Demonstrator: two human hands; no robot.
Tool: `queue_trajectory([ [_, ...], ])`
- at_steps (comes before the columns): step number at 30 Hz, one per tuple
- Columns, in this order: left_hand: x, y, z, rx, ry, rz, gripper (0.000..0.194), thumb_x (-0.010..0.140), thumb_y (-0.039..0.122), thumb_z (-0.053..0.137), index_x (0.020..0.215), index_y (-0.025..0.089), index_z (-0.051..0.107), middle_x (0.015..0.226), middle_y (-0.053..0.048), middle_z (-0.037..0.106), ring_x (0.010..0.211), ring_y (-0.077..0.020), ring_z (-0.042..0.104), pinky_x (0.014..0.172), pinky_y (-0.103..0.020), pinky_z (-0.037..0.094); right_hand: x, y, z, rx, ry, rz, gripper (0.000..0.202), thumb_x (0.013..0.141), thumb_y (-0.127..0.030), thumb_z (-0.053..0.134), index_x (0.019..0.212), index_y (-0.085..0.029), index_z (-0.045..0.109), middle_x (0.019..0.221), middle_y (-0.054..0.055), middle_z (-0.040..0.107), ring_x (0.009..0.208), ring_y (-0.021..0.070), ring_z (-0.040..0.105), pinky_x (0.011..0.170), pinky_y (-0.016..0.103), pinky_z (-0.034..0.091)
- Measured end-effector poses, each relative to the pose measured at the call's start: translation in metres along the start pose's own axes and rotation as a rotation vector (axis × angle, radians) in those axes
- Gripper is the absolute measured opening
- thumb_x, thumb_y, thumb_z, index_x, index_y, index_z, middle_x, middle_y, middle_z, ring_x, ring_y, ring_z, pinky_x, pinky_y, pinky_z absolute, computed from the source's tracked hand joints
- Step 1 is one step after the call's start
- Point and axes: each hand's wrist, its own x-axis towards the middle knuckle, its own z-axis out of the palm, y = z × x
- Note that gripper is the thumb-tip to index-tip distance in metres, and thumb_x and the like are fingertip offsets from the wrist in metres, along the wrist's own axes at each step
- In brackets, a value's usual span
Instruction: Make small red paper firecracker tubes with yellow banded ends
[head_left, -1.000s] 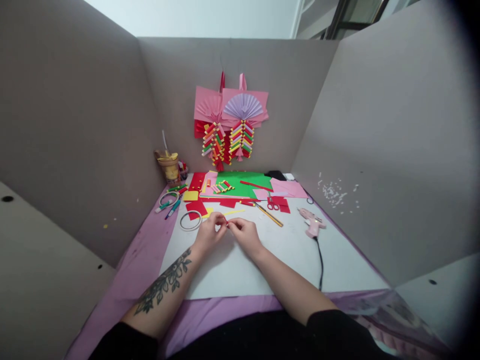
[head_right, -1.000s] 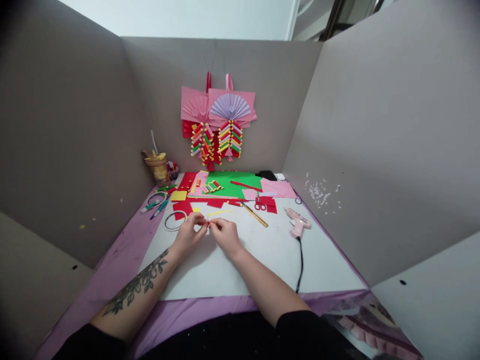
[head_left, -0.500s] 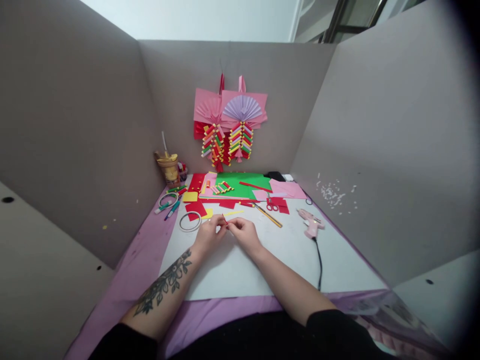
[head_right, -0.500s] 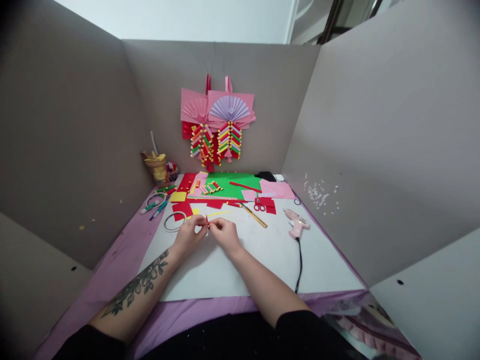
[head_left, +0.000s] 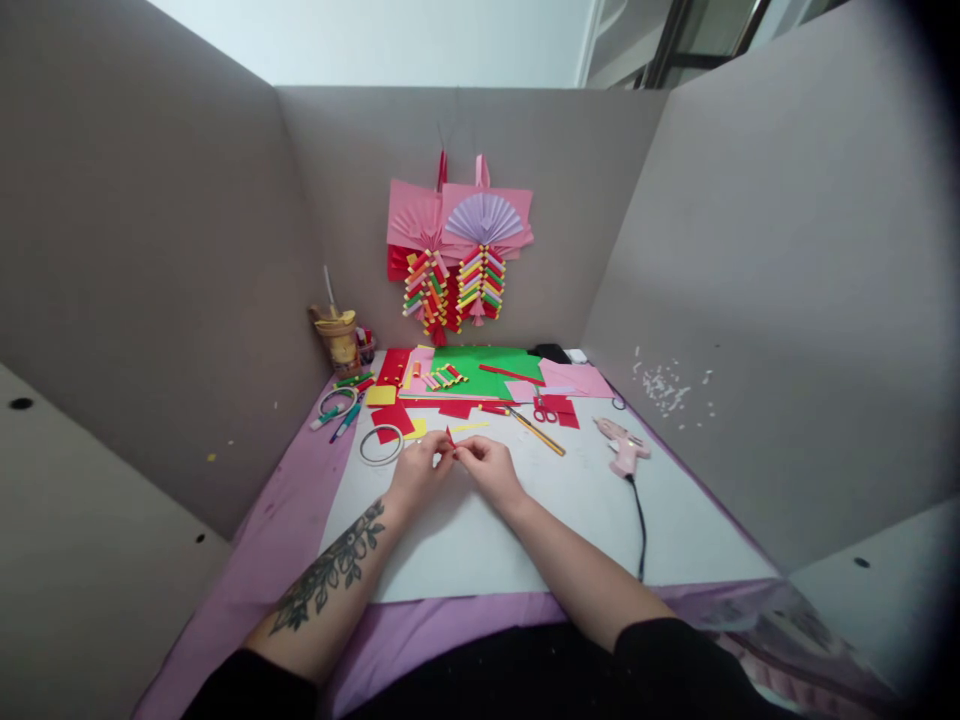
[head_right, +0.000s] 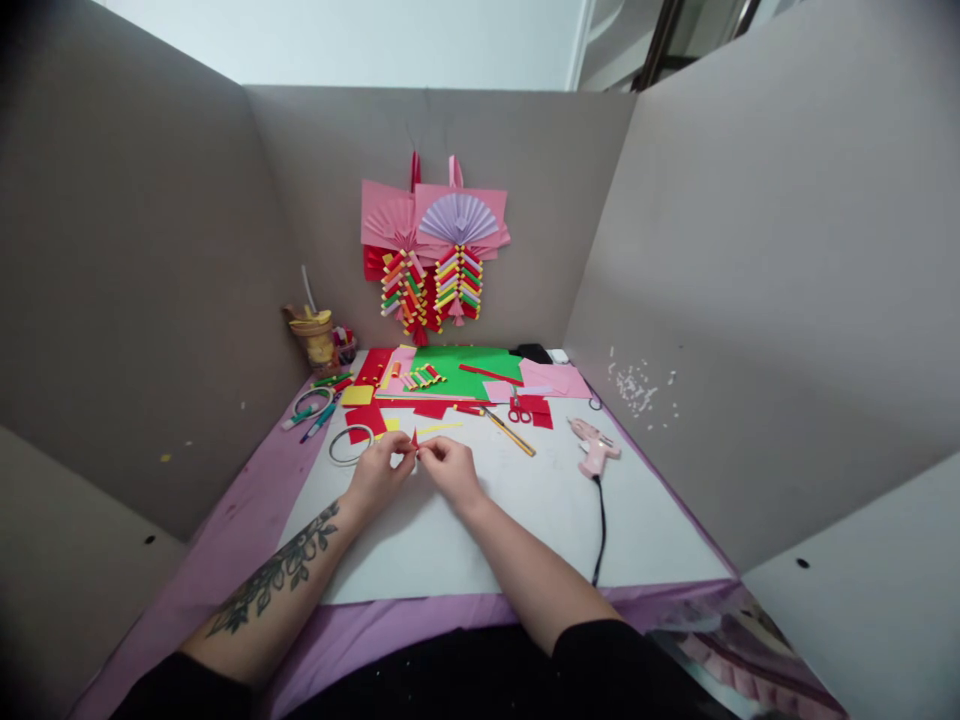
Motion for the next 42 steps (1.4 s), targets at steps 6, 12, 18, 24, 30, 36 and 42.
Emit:
queue_trajectory([
  [6, -0.004, -0.003, 0.007, 0.052, 0.012, 0.052, 0.018, 0.078, 0.018, 0.053, 0.095, 0.021, 0.052, 0.08, -0.002, 0.069, 0.073, -0.0164, 0.065, 0.066, -0.028, 0.048, -0.001, 0.002, 0.004, -0.074, 0.038, -0.032, 0.012, 0.068, -0.024, 0.05, 0.064, -0.017, 0.059, 0.058, -0.002, 0.057, 0.058, 0.0131, 0.052, 0.058, 0.024, 0.04],
  [12, 0.009, -0.009, -0.009, -0.321, 0.118, -0.211, 0.027, 0.074, 0.022, 0.058, 0.098, 0.021, 0.047, 0.075, 0.0, 0.063, 0.068, -0.0132, 0.062, 0.065, -0.025, 0.047, 0.008, 0.0, -0.013, -0.154, 0.109, -0.105, 0.011, 0.067, -0.025, 0.047, 0.06, -0.018, 0.053, 0.057, -0.003, 0.05, 0.057, 0.0125, 0.046, 0.056, 0.023, 0.037],
  [18, 0.034, -0.047, -0.035, -0.749, 0.622, -0.705, 0.037, 0.062, 0.025, 0.063, 0.095, 0.017, 0.048, 0.068, 0.005, 0.054, 0.058, -0.007, 0.054, 0.062, -0.02, 0.045, 0.045, 0.024, -0.103, -0.204, 0.678, 0.045, 0.016, 0.07, -0.032, 0.048, 0.065, -0.018, 0.054, 0.06, -0.001, 0.052, 0.06, 0.0149, 0.047, 0.061, 0.026, 0.039],
  [24, 0.026, -0.038, -0.004, -0.928, 0.215, -0.871, 0.04, 0.055, 0.032, 0.071, 0.089, 0.013, 0.06, 0.073, -0.001, 0.062, 0.063, -0.0113, 0.058, 0.06, -0.023, 0.046, 0.053, 0.049, -0.13, -0.304, 0.701, 0.137, 0.042, 0.064, -0.023, 0.055, 0.104, -0.012, 0.057, 0.097, 0.009, 0.061, 0.074, 0.0166, 0.055, 0.072, 0.03, 0.044],
  [30, 0.028, -0.016, 0.025, -0.912, -0.112, -0.896, 0.028, 0.06, 0.029, 0.066, 0.083, 0.015, 0.061, 0.065, 0.0, 0.061, 0.054, -0.0102, 0.055, 0.052, -0.021, 0.042, 0.043, 0.024, -0.087, -0.138, -0.007, 0.191, 0.033, 0.07, -0.037, 0.058, 0.095, -0.016, 0.062, 0.081, 0.004, 0.065, 0.068, 0.0155, 0.057, 0.061, 0.027, 0.044],
  [36, 0.035, -0.027, 0.04, -0.845, -0.22, -0.888, 0.024, 0.061, 0.026, 0.064, 0.083, 0.015, 0.061, 0.066, 0.001, 0.06, 0.056, -0.0097, 0.054, 0.052, -0.02, 0.04, 0.051, 0.021, -0.055, 0.042, -0.097, 0.307, 0.025, 0.062, -0.026, 0.061, 0.084, -0.016, 0.056, 0.056, -0.005, 0.053, 0.048, 0.0094, 0.049, 0.047, 0.021, 0.038],
  [42, 0.036, -0.041, 0.037, -0.775, -0.353, -0.856, 0.016, 0.062, 0.017, 0.06, 0.076, 0.017, 0.052, 0.054, 0.005, 0.056, 0.046, -0.008, 0.05, 0.046, -0.018, 0.036, 0.051, 0.027, -0.043, -0.04, -0.087, 0.311, 0.02, 0.064, -0.022, 0.057, 0.083, -0.019, 0.051, 0.055, -0.007, 0.051, 0.046, 0.0088, 0.045, 0.045, 0.02, 0.034],
])
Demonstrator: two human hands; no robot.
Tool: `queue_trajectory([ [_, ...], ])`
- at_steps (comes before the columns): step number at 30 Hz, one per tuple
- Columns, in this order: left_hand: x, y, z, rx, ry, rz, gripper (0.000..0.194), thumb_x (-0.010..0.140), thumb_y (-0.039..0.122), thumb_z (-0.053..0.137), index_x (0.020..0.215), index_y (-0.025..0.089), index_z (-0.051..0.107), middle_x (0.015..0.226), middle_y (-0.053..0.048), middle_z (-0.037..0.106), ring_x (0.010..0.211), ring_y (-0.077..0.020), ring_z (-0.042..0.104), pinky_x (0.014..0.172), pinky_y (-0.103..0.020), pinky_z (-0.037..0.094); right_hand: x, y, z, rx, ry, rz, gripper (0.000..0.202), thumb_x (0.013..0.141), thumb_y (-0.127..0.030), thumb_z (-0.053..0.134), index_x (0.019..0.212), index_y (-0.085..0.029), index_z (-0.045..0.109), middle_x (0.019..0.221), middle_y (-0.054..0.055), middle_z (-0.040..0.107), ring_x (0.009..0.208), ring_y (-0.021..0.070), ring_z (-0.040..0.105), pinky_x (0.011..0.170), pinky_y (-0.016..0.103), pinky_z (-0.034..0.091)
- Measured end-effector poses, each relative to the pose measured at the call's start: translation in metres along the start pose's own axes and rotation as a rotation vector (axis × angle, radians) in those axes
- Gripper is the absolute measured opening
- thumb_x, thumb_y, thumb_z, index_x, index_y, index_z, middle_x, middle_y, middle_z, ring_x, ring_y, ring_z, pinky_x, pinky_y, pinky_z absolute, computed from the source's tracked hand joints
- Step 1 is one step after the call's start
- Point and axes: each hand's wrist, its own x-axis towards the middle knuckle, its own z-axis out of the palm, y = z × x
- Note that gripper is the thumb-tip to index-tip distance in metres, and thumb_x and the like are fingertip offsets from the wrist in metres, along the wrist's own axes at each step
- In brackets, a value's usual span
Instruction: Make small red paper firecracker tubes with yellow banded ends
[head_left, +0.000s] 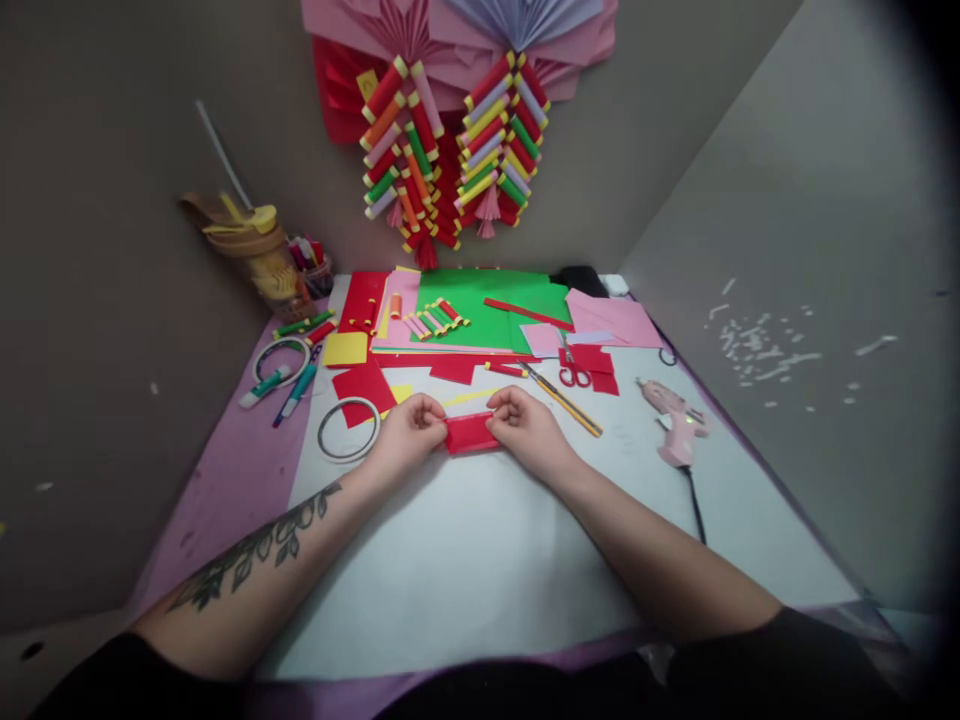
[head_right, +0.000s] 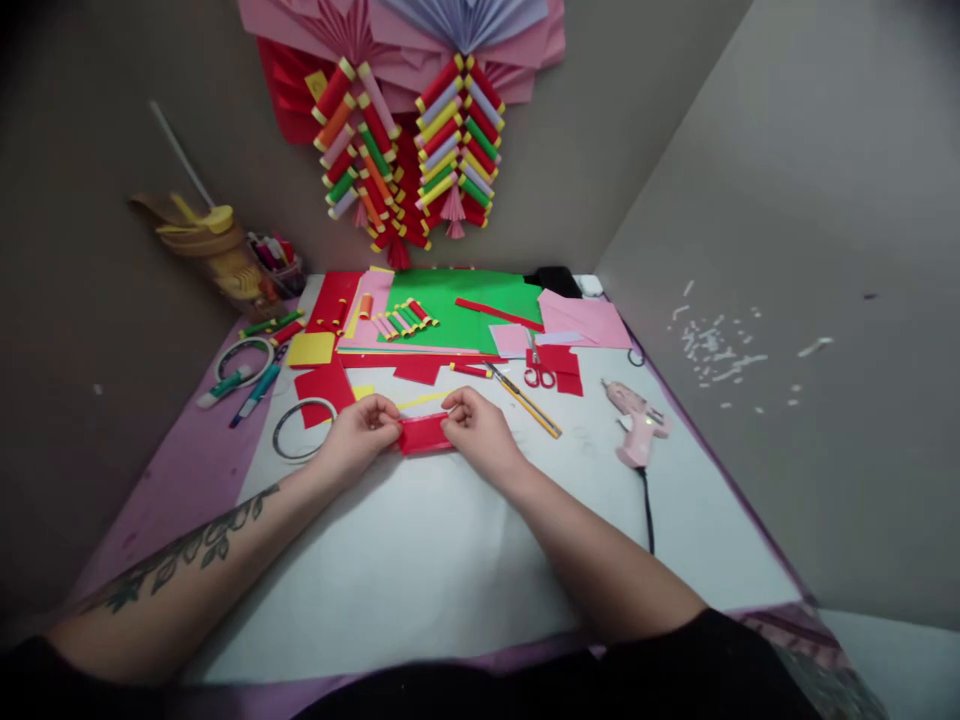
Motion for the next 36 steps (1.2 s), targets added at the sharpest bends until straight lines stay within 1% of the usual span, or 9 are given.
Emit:
queue_trajectory([
  [4, 0.0, 0.003, -0.009, 0.124, 0.008, 0.061, 0.022, 0.067, 0.017, 0.058, 0.088, 0.018, 0.053, 0.065, 0.003, 0.06, 0.056, -0.0106, 0.057, 0.052, -0.02, 0.042, 0.003, 0.006, 0.0, -0.062, 0.019, 0.017, 0.019, 0.066, -0.023, 0.056, 0.084, -0.02, 0.05, 0.059, -0.005, 0.053, 0.05, 0.0109, 0.05, 0.048, 0.022, 0.039],
  [8, -0.005, 0.006, -0.017, 0.359, 0.084, 0.227, 0.025, 0.079, 0.022, 0.052, 0.104, 0.02, 0.052, 0.078, -0.001, 0.065, 0.07, -0.014, 0.062, 0.064, -0.025, 0.048, 0.009, 0.014, -0.004, -0.22, 0.058, -0.007, 0.015, 0.069, -0.023, 0.054, 0.084, -0.021, 0.051, 0.066, -0.002, 0.057, 0.056, 0.0127, 0.055, 0.054, 0.024, 0.044],
  [13, -0.01, 0.008, -0.023, 0.805, -0.115, 0.516, 0.017, 0.084, 0.02, 0.047, 0.093, 0.022, 0.062, 0.085, -0.005, 0.066, 0.083, -0.0183, 0.059, 0.075, -0.031, 0.046, 0.013, 0.015, -0.002, -0.522, -0.009, -0.068, 0.018, 0.074, -0.021, 0.049, 0.092, -0.023, 0.049, 0.068, -0.002, 0.057, 0.057, 0.0139, 0.055, 0.056, 0.025, 0.042],
  [18, 0.001, 0.015, -0.026, 1.02, 0.051, 0.471, 0.016, 0.083, 0.025, 0.049, 0.092, 0.022, 0.063, 0.086, -0.007, 0.062, 0.082, -0.0211, 0.056, 0.071, -0.032, 0.045, 0.015, 0.01, 0.002, -0.648, -0.005, -0.096, 0.015, 0.074, -0.019, 0.047, 0.089, -0.023, 0.048, 0.065, -0.002, 0.055, 0.058, 0.0151, 0.054, 0.054, 0.024, 0.039],
  [21, 0.012, 0.018, -0.023, 1.115, 0.078, 0.443, 0.013, 0.08, 0.026, 0.052, 0.087, 0.022, 0.062, 0.085, -0.007, 0.059, 0.08, -0.0224, 0.055, 0.072, -0.034, 0.044, 0.015, 0.011, 0.004, -0.639, 0.049, -0.101, 0.013, 0.075, -0.021, 0.047, 0.088, -0.023, 0.048, 0.067, -0.001, 0.057, 0.058, 0.0154, 0.054, 0.054, 0.024, 0.039],
  [26, 0.026, 0.013, -0.017, 1.187, 0.073, 0.449, 0.008, 0.077, 0.023, 0.053, 0.073, 0.02, 0.059, 0.074, -0.008, 0.056, 0.073, -0.0242, 0.054, 0.069, -0.035, 0.043, 0.015, 0.013, 0.008, -0.672, 0.076, -0.098, 0.014, 0.076, -0.021, 0.047, 0.09, -0.024, 0.048, 0.068, -0.001, 0.058, 0.061, 0.0169, 0.055, 0.054, 0.025, 0.038],
  [31, 0.027, 0.014, -0.02, 1.208, 0.048, 0.438, 0.009, 0.076, 0.02, 0.052, 0.071, 0.019, 0.058, 0.072, -0.007, 0.057, 0.069, -0.0221, 0.055, 0.07, -0.034, 0.042, 0.016, 0.014, 0.006, -0.718, 0.098, -0.136, 0.016, 0.075, -0.02, 0.049, 0.09, -0.022, 0.052, 0.084, 0.004, 0.061, 0.08, 0.0207, 0.057, 0.066, 0.03, 0.041],
  [33, 0.025, 0.02, -0.022, 1.152, 0.045, 0.416, 0.009, 0.076, 0.02, 0.052, 0.07, 0.02, 0.058, 0.072, -0.006, 0.057, 0.07, -0.0217, 0.055, 0.068, -0.033, 0.042, 0.017, 0.013, 0.005, -0.659, 0.12, -0.173, 0.014, 0.075, -0.02, 0.049, 0.089, -0.021, 0.054, 0.09, 0.006, 0.06, 0.082, 0.0204, 0.056, 0.07, 0.03, 0.042],
  [36, 0.019, 0.031, -0.023, 0.996, -0.004, 0.384, 0.009, 0.079, 0.022, 0.05, 0.073, 0.021, 0.057, 0.078, -0.004, 0.059, 0.071, -0.0192, 0.055, 0.063, -0.029, 0.041, 0.016, 0.009, 0.007, -0.383, 0.153, -0.12, 0.017, 0.075, -0.026, 0.055, 0.091, -0.02, 0.056, 0.084, 0.004, 0.059, 0.067, 0.0157, 0.053, 0.061, 0.028, 0.043],
])
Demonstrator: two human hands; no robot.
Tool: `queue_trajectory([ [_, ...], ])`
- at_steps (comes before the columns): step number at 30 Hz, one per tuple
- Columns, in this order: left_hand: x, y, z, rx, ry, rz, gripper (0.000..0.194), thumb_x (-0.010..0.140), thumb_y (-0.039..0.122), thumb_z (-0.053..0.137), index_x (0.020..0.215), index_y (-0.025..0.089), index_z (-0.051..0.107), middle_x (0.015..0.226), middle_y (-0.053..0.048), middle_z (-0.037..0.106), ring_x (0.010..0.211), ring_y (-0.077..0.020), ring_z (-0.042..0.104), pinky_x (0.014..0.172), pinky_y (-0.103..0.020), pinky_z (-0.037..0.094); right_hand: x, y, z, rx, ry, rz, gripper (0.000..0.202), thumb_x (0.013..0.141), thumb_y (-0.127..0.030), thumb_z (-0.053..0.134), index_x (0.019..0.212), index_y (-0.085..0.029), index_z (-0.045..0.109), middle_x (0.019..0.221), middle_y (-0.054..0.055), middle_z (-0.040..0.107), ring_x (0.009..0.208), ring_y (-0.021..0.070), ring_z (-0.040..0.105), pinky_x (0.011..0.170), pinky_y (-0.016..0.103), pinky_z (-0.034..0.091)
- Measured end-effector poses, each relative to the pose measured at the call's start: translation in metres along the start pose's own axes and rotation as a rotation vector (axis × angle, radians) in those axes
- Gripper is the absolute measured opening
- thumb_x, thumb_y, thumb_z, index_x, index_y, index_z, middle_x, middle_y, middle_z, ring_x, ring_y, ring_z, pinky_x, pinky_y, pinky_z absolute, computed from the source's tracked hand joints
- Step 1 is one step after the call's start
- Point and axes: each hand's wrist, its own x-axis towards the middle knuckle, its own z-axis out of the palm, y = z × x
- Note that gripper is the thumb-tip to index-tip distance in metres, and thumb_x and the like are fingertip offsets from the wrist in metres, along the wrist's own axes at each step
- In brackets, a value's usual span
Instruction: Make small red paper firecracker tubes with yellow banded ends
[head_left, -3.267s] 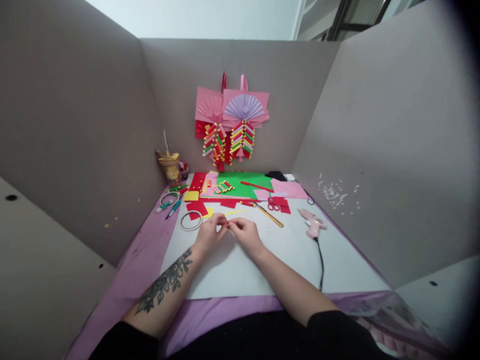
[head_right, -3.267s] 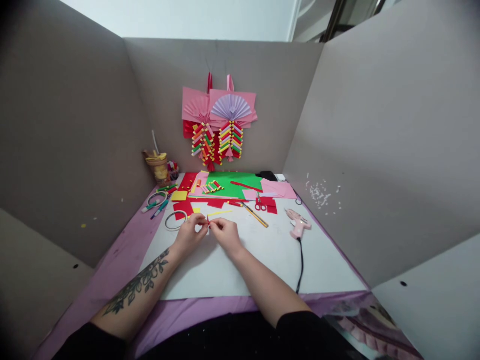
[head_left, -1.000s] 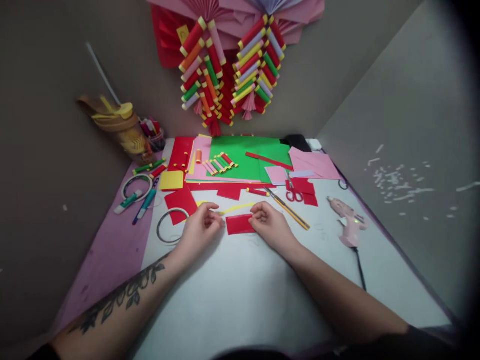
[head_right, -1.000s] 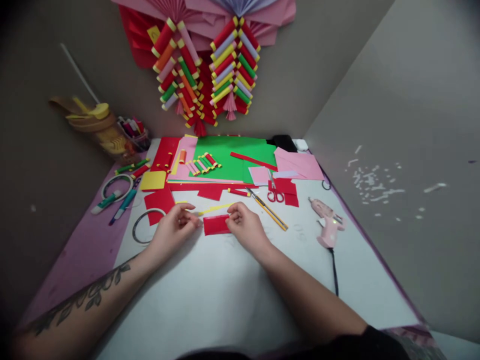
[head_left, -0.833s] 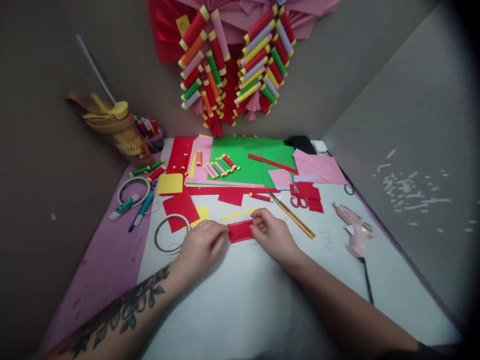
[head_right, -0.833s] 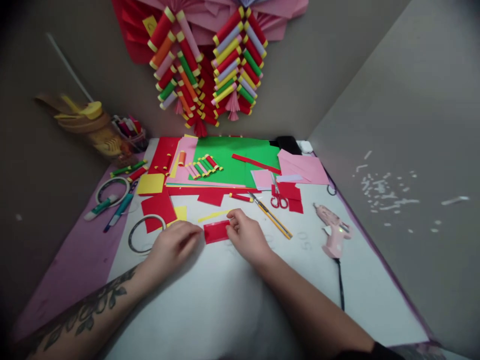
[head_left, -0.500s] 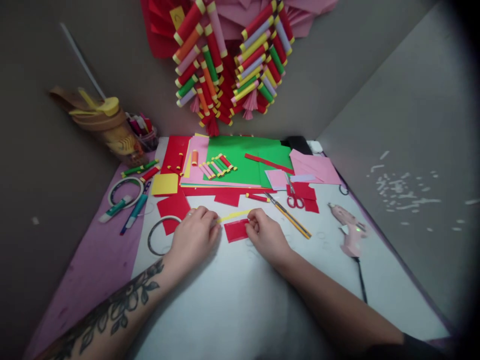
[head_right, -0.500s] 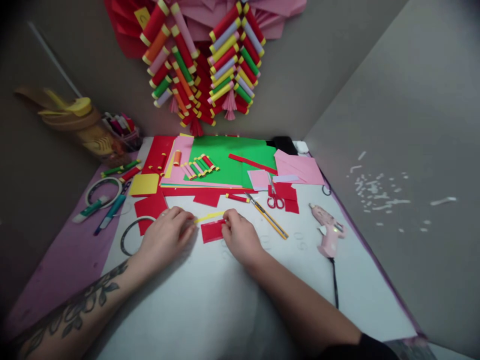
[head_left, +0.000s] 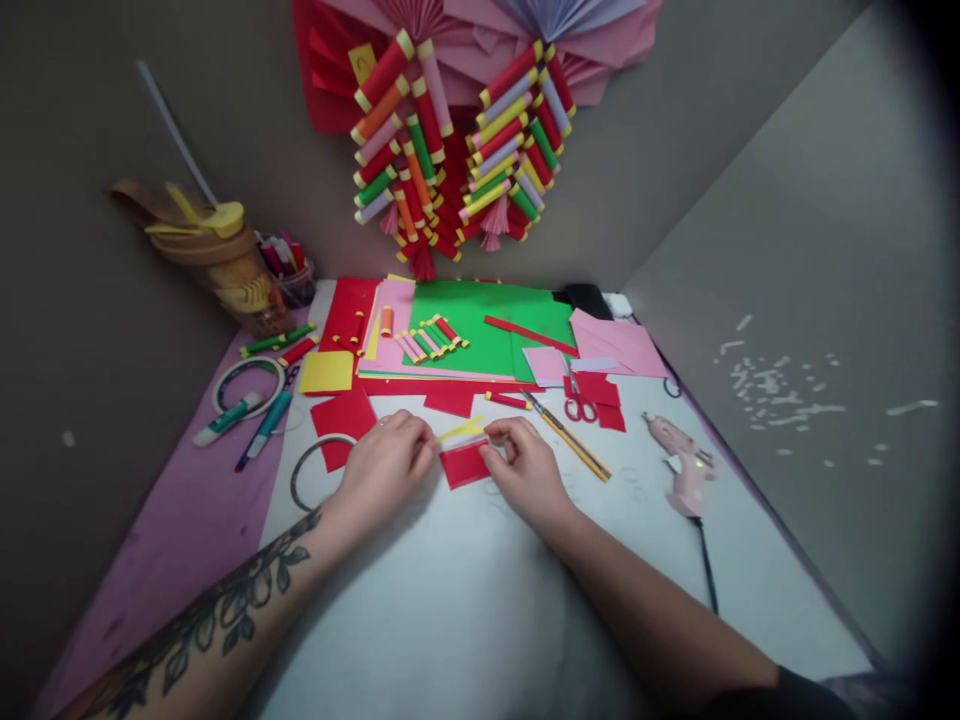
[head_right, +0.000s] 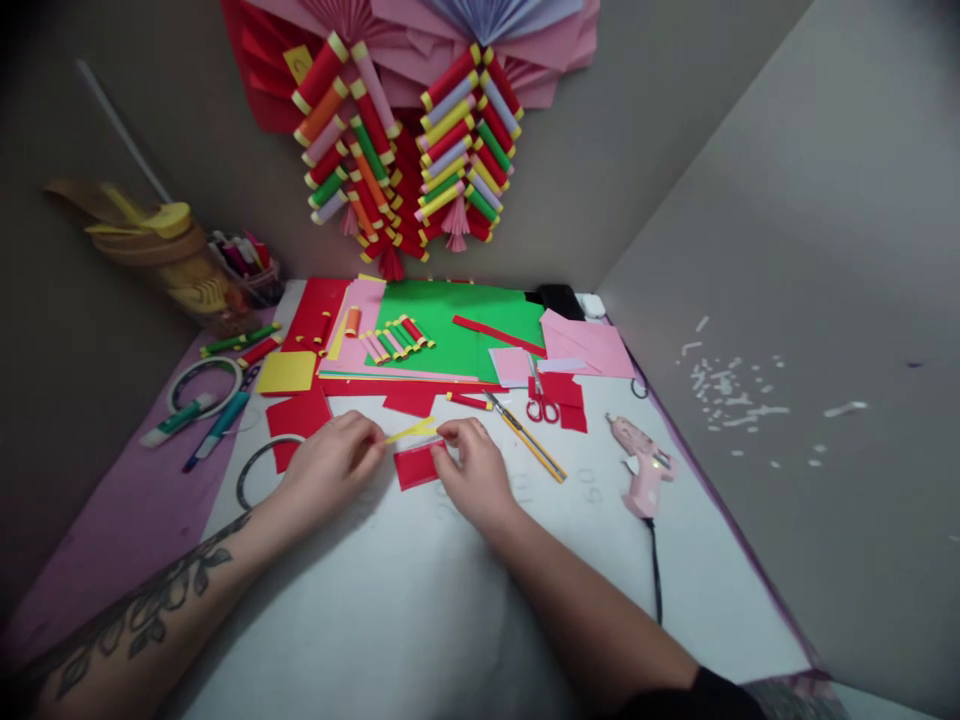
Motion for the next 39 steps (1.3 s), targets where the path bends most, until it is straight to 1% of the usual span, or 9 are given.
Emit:
queue_trajectory([
  [3, -0.003, 0.009, -0.005, -0.169, -0.077, 0.003, 0.011, 0.081, 0.025, 0.048, 0.076, 0.021, 0.057, 0.081, -0.002, 0.06, 0.07, -0.0164, 0.055, 0.058, -0.026, 0.039, -0.002, -0.008, 0.002, 0.389, -0.113, 0.176, 0.028, 0.072, -0.034, 0.06, 0.096, -0.02, 0.055, 0.075, 0.001, 0.058, 0.054, 0.0116, 0.048, 0.049, 0.023, 0.039],
  [6, -0.006, 0.015, -0.003, -0.26, -0.154, 0.002, 0.013, 0.082, 0.028, 0.049, 0.076, 0.022, 0.058, 0.081, -0.001, 0.06, 0.068, -0.0147, 0.054, 0.057, -0.025, 0.038, -0.003, -0.013, 0.003, 0.632, -0.219, 0.264, 0.021, 0.07, -0.037, 0.063, 0.077, -0.019, 0.056, 0.063, -0.002, 0.054, 0.049, 0.0085, 0.043, 0.044, 0.02, 0.032],
  [8, -0.007, 0.015, -0.001, -0.312, -0.198, -0.004, 0.013, 0.082, 0.029, 0.048, 0.077, 0.021, 0.058, 0.081, 0.0, 0.059, 0.066, -0.0135, 0.053, 0.057, -0.025, 0.038, -0.004, -0.013, 0.002, 0.713, -0.19, 0.295, 0.022, 0.069, -0.037, 0.065, 0.068, -0.018, 0.053, 0.056, -0.004, 0.049, 0.044, 0.006, 0.037, 0.041, 0.019, 0.027],
  [12, -0.007, 0.013, 0.0, -0.394, -0.23, -0.057, 0.015, 0.082, 0.028, 0.048, 0.076, 0.019, 0.058, 0.08, 0.0, 0.058, 0.064, -0.0117, 0.051, 0.058, -0.024, 0.037, -0.004, -0.01, 0.0, 0.821, -0.125, 0.379, 0.024, 0.068, -0.035, 0.068, 0.066, -0.017, 0.052, 0.05, -0.007, 0.042, 0.04, 0.0035, 0.026, 0.038, 0.02, 0.018],
  [21, -0.008, 0.017, -0.003, -0.407, -0.232, 0.091, 0.021, 0.087, 0.027, 0.044, 0.078, 0.016, 0.06, 0.079, -0.002, 0.058, 0.068, -0.0114, 0.052, 0.062, -0.023, 0.041, -0.006, -0.015, -0.005, 0.686, -0.163, 0.285, 0.019, 0.066, -0.031, 0.069, 0.066, -0.018, 0.056, 0.057, -0.005, 0.051, 0.045, 0.0057, 0.038, 0.041, 0.02, 0.026],
  [25, -0.007, 0.001, -0.004, -0.223, -0.252, 0.321, 0.023, 0.087, 0.019, 0.043, 0.095, 0.018, 0.064, 0.096, -0.007, 0.063, 0.09, -0.017, 0.055, 0.079, -0.03, 0.044, -0.004, -0.006, -0.02, 0.725, -0.057, 0.325, 0.018, 0.067, -0.027, 0.067, 0.068, -0.019, 0.05, 0.05, -0.007, 0.048, 0.037, 0.0045, 0.033, 0.037, 0.019, 0.022],
  [29, -0.006, -0.011, 0.002, -0.055, -0.251, 0.545, 0.032, 0.083, 0.012, 0.046, 0.109, 0.02, 0.062, 0.111, -0.008, 0.063, 0.106, -0.0216, 0.05, 0.088, -0.037, 0.041, -0.009, -0.001, -0.024, 0.654, -0.044, 0.393, 0.025, 0.063, -0.024, 0.068, 0.069, -0.02, 0.045, 0.051, -0.006, 0.052, 0.038, 0.0063, 0.041, 0.037, 0.018, 0.029],
  [35, -0.003, -0.009, 0.013, -0.151, -0.18, 0.505, 0.023, 0.085, 0.017, 0.047, 0.094, 0.016, 0.067, 0.091, -0.008, 0.066, 0.093, -0.019, 0.054, 0.084, -0.034, 0.043, -0.025, -0.012, -0.002, 0.604, -0.023, 0.334, 0.036, 0.063, -0.022, 0.063, 0.093, -0.023, 0.043, 0.054, -0.011, 0.045, 0.039, 0.007, 0.04, 0.037, 0.017, 0.03],
  [39, 0.003, -0.008, 0.017, -0.198, -0.168, 0.475, 0.019, 0.082, 0.015, 0.049, 0.086, 0.017, 0.068, 0.086, -0.007, 0.066, 0.088, -0.0181, 0.054, 0.081, -0.032, 0.043, -0.029, -0.018, 0.009, 0.48, -0.019, 0.273, 0.019, 0.065, -0.022, 0.06, 0.082, -0.021, 0.05, 0.055, -0.008, 0.045, 0.043, 0.0071, 0.041, 0.04, 0.018, 0.031],
])
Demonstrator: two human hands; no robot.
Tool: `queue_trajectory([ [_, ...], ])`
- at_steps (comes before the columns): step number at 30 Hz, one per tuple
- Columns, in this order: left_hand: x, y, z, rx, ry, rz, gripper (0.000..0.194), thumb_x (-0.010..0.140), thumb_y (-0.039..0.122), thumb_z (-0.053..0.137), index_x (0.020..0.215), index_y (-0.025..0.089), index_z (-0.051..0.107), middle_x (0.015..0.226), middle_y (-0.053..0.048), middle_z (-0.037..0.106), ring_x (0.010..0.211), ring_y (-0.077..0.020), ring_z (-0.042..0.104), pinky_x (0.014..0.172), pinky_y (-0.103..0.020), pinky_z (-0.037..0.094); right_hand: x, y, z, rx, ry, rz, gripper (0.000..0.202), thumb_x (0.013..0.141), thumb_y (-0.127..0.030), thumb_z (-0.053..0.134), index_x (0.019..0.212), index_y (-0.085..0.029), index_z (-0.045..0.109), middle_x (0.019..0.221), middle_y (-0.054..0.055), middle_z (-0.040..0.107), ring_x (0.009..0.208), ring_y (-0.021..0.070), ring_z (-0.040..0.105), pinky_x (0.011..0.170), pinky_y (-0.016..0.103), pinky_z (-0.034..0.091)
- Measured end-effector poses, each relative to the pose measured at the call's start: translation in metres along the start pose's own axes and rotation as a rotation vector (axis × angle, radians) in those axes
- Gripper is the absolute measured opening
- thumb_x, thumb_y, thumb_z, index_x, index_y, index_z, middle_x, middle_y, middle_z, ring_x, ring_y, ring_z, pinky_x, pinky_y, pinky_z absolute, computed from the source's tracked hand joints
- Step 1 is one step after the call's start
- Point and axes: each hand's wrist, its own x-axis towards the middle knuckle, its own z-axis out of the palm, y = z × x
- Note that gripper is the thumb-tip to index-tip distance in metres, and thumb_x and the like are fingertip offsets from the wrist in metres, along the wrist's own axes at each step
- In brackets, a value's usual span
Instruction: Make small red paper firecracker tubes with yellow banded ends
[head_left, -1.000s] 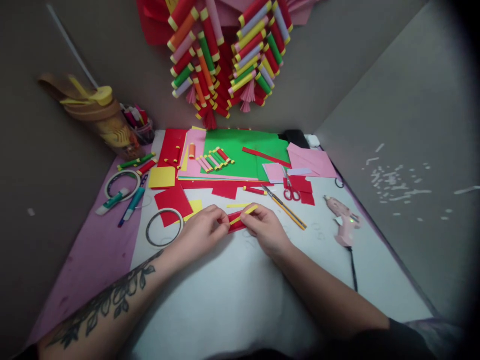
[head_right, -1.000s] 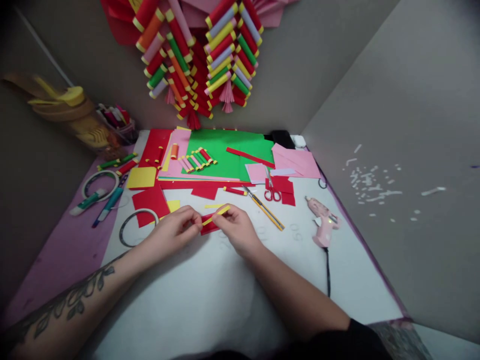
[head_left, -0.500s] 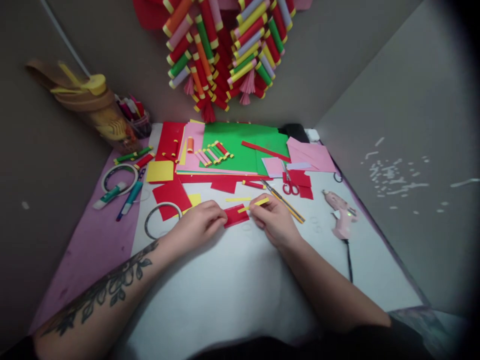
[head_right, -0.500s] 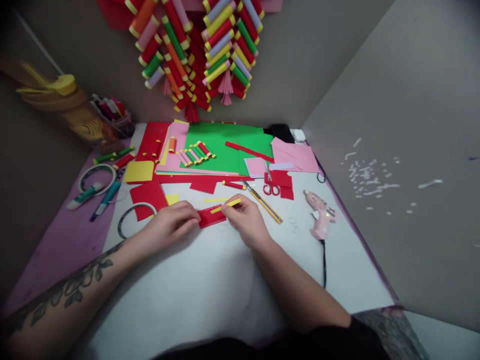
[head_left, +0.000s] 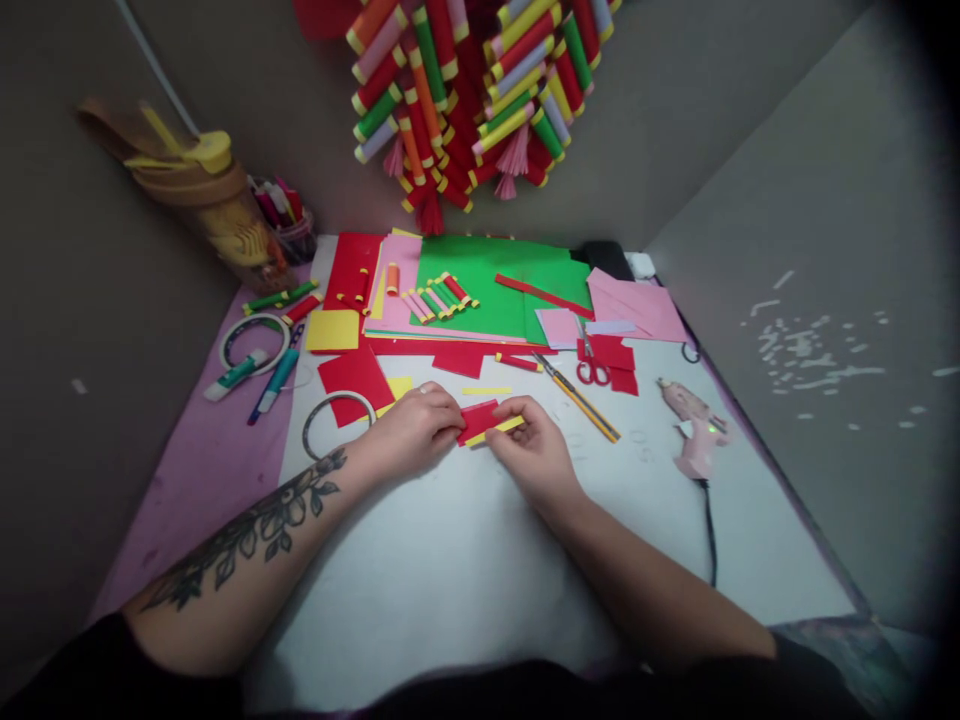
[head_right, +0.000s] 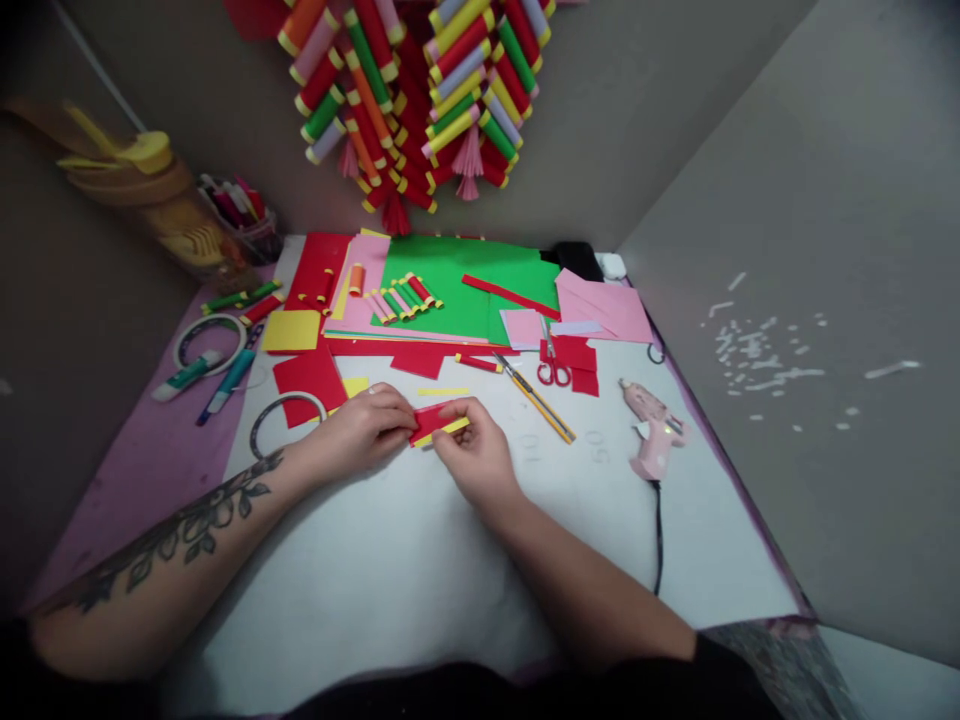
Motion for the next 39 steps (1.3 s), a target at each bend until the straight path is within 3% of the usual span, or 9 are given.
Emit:
queue_trajectory([
  [4, 0.0017, -0.0033, 0.0005, -0.023, -0.021, -0.019, 0.018, 0.079, 0.013, 0.051, 0.081, 0.017, 0.068, 0.084, -0.006, 0.066, 0.086, -0.0175, 0.055, 0.08, -0.03, 0.044, 0.0008, 0.0004, 0.0021, -0.159, -0.001, 0.033, 0.012, 0.065, -0.024, 0.061, 0.068, -0.02, 0.05, 0.048, -0.008, 0.042, 0.042, 0.0075, 0.039, 0.039, 0.019, 0.028],
  [14, -0.0009, -0.0059, -0.0043, -0.076, -0.086, -0.046, 0.023, 0.08, 0.014, 0.047, 0.085, 0.018, 0.069, 0.091, -0.006, 0.064, 0.084, -0.015, 0.058, 0.08, -0.027, 0.045, 0.0001, 0.0024, 0.0031, -0.263, 0.043, 0.047, 0.014, 0.064, -0.029, 0.063, 0.066, -0.02, 0.053, 0.049, -0.006, 0.047, 0.042, 0.0088, 0.041, 0.04, 0.02, 0.031],
  [39, -0.0014, -0.0035, -0.0047, -0.088, -0.073, -0.072, 0.026, 0.078, 0.012, 0.045, 0.086, 0.018, 0.069, 0.093, -0.006, 0.064, 0.086, -0.0158, 0.058, 0.082, -0.028, 0.045, -0.0024, -0.0002, 0.0046, -0.392, 0.077, 0.009, 0.011, 0.064, -0.027, 0.061, 0.063, -0.021, 0.051, 0.047, -0.006, 0.05, 0.042, 0.0111, 0.046, 0.042, 0.022, 0.036],
])
